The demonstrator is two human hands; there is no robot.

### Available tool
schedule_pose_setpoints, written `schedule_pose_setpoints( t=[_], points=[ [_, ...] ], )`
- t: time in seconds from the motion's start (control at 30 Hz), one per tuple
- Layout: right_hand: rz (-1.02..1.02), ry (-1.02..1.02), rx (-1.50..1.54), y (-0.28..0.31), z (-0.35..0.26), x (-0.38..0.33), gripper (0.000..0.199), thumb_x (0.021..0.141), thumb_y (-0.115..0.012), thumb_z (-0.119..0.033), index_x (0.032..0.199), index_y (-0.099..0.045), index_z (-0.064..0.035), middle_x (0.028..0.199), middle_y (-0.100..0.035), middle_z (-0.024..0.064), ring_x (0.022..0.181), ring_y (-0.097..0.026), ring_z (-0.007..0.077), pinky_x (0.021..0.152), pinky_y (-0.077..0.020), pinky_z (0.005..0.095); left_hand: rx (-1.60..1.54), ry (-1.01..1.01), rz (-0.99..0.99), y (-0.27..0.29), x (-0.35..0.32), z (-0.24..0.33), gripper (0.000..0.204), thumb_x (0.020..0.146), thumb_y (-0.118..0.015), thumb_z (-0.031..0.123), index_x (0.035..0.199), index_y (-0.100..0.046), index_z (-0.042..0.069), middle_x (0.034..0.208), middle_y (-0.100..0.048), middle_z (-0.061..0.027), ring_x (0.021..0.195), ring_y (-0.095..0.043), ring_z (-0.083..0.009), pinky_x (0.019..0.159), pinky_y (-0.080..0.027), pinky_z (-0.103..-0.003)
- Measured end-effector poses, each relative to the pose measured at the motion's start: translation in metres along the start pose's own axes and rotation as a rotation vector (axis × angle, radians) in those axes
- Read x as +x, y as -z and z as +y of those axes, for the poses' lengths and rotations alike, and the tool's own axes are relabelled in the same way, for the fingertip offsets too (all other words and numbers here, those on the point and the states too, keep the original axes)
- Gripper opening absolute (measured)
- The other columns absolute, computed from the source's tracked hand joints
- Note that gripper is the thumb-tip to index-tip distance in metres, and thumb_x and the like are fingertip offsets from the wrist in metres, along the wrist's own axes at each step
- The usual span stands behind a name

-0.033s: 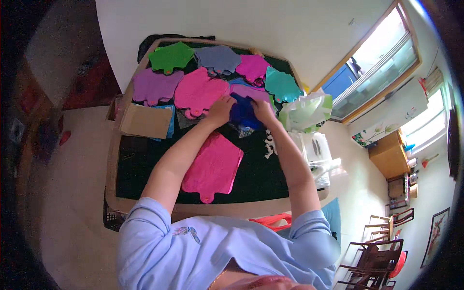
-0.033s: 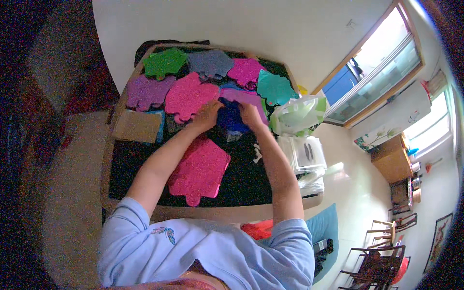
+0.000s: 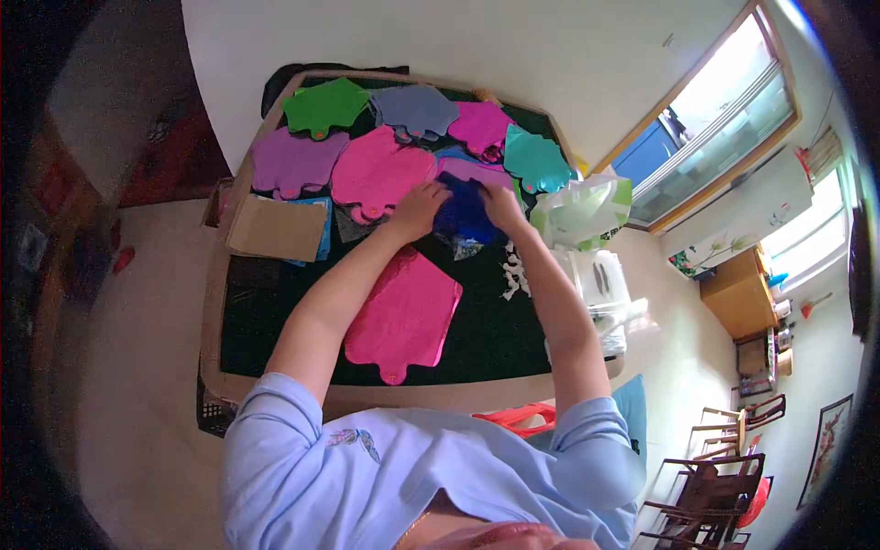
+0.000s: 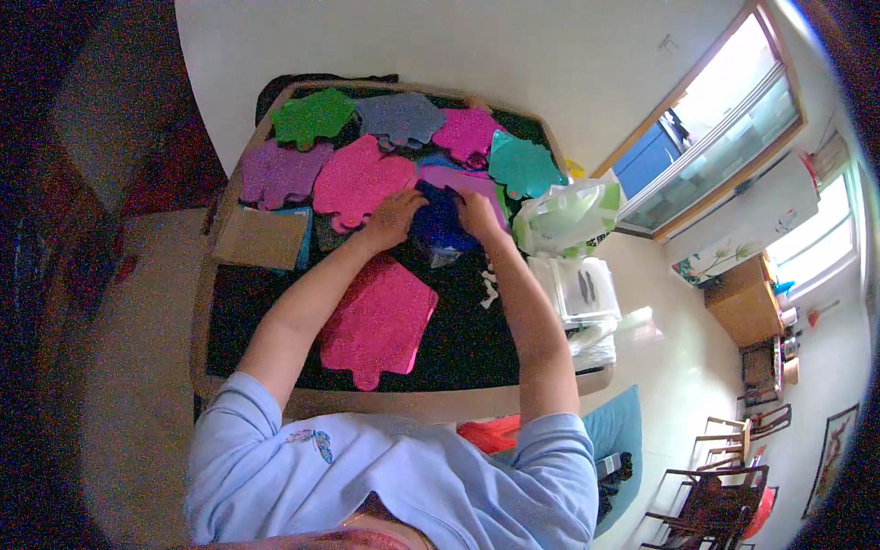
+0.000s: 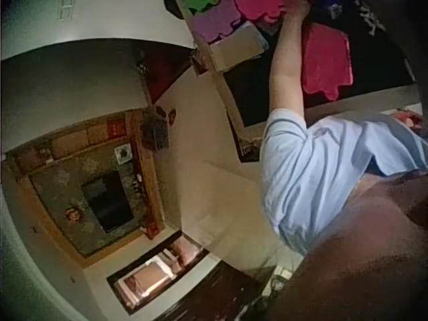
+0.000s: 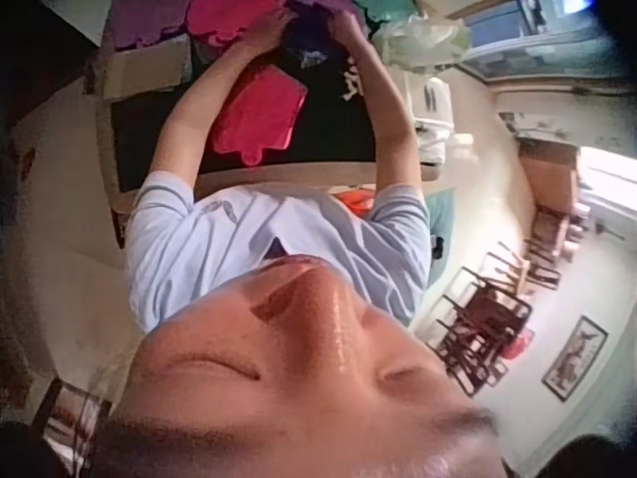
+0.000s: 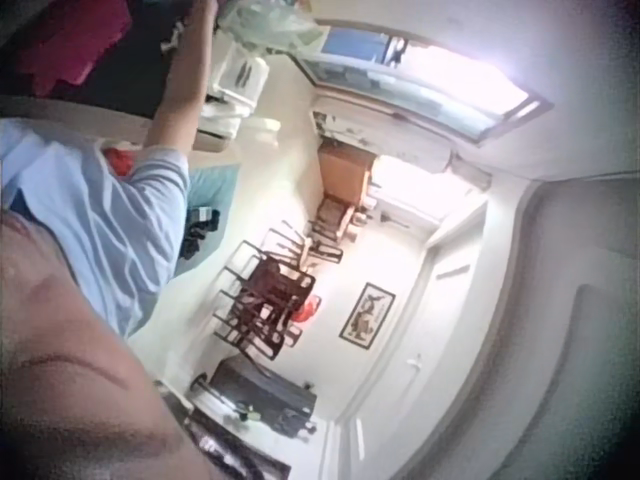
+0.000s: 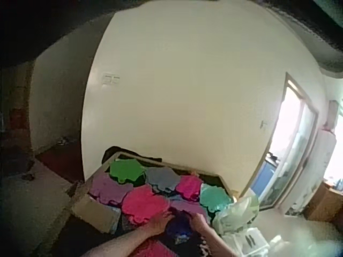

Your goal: Folding various colored pieces of fabric on a table.

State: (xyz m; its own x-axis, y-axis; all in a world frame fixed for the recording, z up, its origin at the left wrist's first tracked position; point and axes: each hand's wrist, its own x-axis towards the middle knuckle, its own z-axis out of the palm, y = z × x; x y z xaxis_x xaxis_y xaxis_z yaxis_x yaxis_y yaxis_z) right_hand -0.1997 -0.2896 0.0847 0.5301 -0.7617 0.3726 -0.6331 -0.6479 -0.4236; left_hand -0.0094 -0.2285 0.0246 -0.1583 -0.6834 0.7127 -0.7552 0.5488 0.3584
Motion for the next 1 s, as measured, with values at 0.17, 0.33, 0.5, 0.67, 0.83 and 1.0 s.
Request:
schedule_pose_setpoints(
  t=[0.17,0.33,0.5,0.67,0.83,1.0],
  points=[
    [0.052,0.057,-0.014,0.015,-0.003,0.007,0.026,0.083,-0.051,-0.014,0.108,-0.056,-0.0066,0.094,-0.058,0.0229,0.093,-0.054,0.0399,0.076,-0.0447,0.0423,0.221,-0.236,-0.226,-0.006,-0.007,-0.016,0.038,0.074,-0.051,0.005,0.111,-0.056,0.010,0.102,-0.059,-0.0105,0.104,-0.052,-0.0276,0.086,-0.041,-0.043],
    [0.156,-0.069,-0.011,0.044,0.007,0.024,0.024,0.084,-0.048,-0.016,0.105,-0.058,-0.0086,0.093,-0.058,0.0227,0.089,-0.054,0.0420,0.075,-0.0447,0.0463,0.329,-0.158,-0.542,-0.015,0.005,-0.002,0.025,0.077,-0.047,0.012,0.097,-0.061,0.010,0.099,-0.060,-0.0082,0.096,-0.055,-0.0241,0.084,-0.040,-0.039],
    [0.392,0.012,-0.097,0.086,0.023,0.055,0.023,0.087,-0.047,-0.018,0.099,-0.057,-0.0005,0.086,-0.059,0.0234,0.082,-0.057,0.0407,0.070,-0.0452,0.0424,0.205,-0.050,-0.480,-0.022,-0.002,0.011,0.025,0.082,-0.046,0.018,0.101,-0.059,0.009,0.112,-0.054,-0.0113,0.106,-0.049,-0.0264,0.087,-0.039,-0.042],
    [0.469,-0.033,-0.198,0.154,0.021,0.081,0.024,0.089,-0.044,-0.019,0.099,-0.057,-0.0014,0.087,-0.059,0.0228,0.085,-0.058,0.0393,0.074,-0.0446,0.0423,0.312,-0.049,-0.509,-0.034,-0.004,0.017,0.034,0.087,-0.042,0.026,0.115,-0.053,0.010,0.132,-0.041,-0.0133,0.121,-0.038,-0.0292,0.095,-0.033,-0.047],
    [0.629,-0.058,-0.304,0.210,-0.005,0.083,0.022,0.088,-0.045,-0.022,0.097,-0.059,-0.0079,0.084,-0.060,0.0223,0.082,-0.057,0.0410,0.071,-0.0440,0.0487,0.237,0.169,-0.526,-0.045,-0.002,0.024,0.038,0.088,-0.042,0.031,0.121,-0.049,0.014,0.133,-0.039,-0.0142,0.124,-0.034,-0.0314,0.099,-0.028,-0.049],
    [0.691,-0.070,-0.273,0.239,-0.005,0.074,0.025,0.088,-0.044,-0.023,0.098,-0.059,-0.0057,0.086,-0.059,0.0251,0.084,-0.055,0.0434,0.070,-0.0438,0.0484,0.309,0.155,-0.553,-0.040,0.012,0.045,0.038,0.085,-0.049,0.032,0.115,-0.053,0.010,0.126,-0.044,-0.0153,0.116,-0.040,-0.0332,0.092,-0.033,-0.052]
  ],
)
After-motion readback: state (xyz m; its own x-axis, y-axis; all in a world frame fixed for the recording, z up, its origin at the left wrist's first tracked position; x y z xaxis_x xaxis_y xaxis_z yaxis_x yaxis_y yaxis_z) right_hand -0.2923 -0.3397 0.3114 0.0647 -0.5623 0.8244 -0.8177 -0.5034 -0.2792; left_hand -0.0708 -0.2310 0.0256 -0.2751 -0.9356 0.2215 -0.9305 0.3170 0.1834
